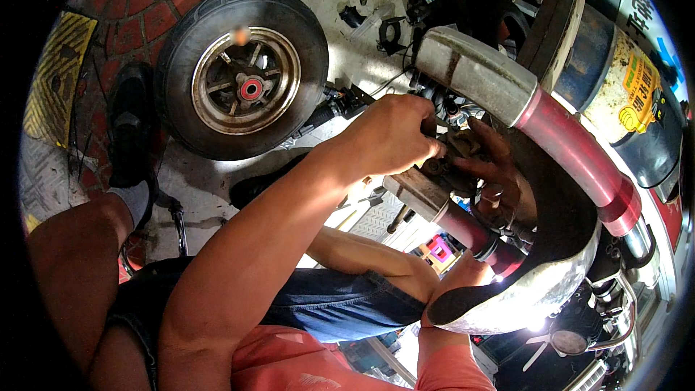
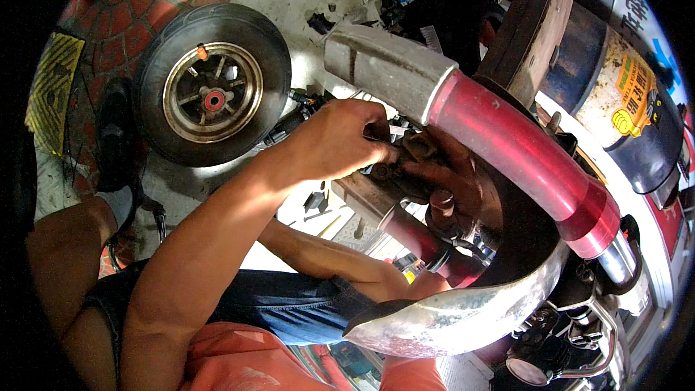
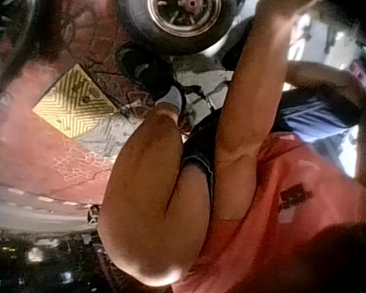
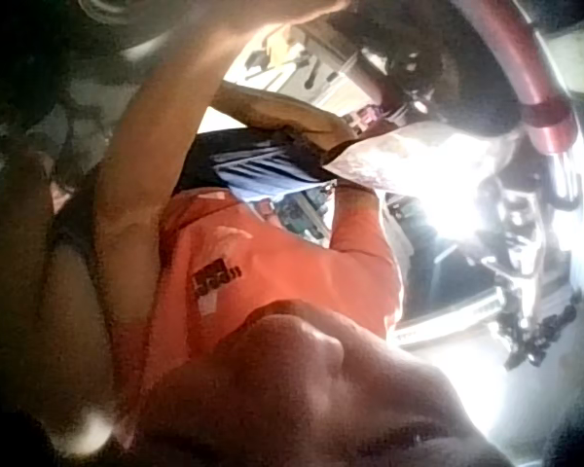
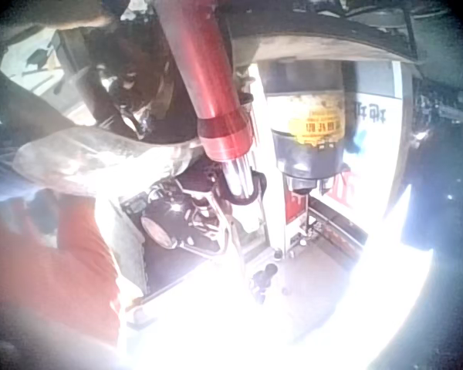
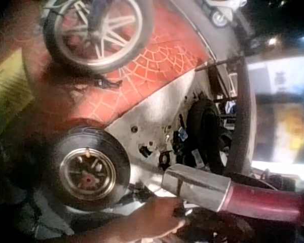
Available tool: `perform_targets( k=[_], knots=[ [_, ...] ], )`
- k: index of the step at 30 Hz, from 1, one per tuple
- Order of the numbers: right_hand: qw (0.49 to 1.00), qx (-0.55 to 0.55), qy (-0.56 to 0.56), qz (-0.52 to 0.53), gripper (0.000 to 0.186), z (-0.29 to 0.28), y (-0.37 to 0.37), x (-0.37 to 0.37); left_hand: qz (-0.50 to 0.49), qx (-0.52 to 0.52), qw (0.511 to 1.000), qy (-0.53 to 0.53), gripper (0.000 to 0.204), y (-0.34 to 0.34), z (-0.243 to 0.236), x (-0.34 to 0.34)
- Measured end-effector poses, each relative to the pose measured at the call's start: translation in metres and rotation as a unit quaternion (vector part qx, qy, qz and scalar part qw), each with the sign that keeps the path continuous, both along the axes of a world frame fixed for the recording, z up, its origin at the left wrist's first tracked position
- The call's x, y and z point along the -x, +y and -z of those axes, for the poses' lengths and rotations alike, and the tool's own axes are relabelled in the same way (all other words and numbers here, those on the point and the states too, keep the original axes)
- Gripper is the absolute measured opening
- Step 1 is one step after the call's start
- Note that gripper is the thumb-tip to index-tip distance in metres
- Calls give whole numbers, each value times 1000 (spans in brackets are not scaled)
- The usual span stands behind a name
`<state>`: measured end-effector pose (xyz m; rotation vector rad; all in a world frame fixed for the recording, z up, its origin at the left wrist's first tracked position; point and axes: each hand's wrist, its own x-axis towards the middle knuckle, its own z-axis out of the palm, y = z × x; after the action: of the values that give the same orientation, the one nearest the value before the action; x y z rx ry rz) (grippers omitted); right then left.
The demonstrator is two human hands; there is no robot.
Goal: The person is sitting on the floor of a workshop, working on the front wheel assembly of a scooter. They repeatedly remove and reattach the tire to the rim, using a tool to adjust components within the wheel hub and brake area.
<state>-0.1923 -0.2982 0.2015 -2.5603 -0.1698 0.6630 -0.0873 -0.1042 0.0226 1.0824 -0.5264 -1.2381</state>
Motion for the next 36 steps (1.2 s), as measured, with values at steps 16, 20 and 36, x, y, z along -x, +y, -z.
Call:
perform_targets(
  k=[16, 20, 36],
  knots=[
    [999, 20, 10, 34, 68, -9, 12, 4, 25, -8, 999, -19, 28, -3, 2, 4],
    [999, 22, 20, 26, 68, -9, 9, 4, 5, -16, 1000, -4, 27, -2, 4, 9],
    [997, 3, 3, 74, 60, -6, 22, 5, 28, -95, 994, 49, 19, 22, 1, -11]
  ],
)
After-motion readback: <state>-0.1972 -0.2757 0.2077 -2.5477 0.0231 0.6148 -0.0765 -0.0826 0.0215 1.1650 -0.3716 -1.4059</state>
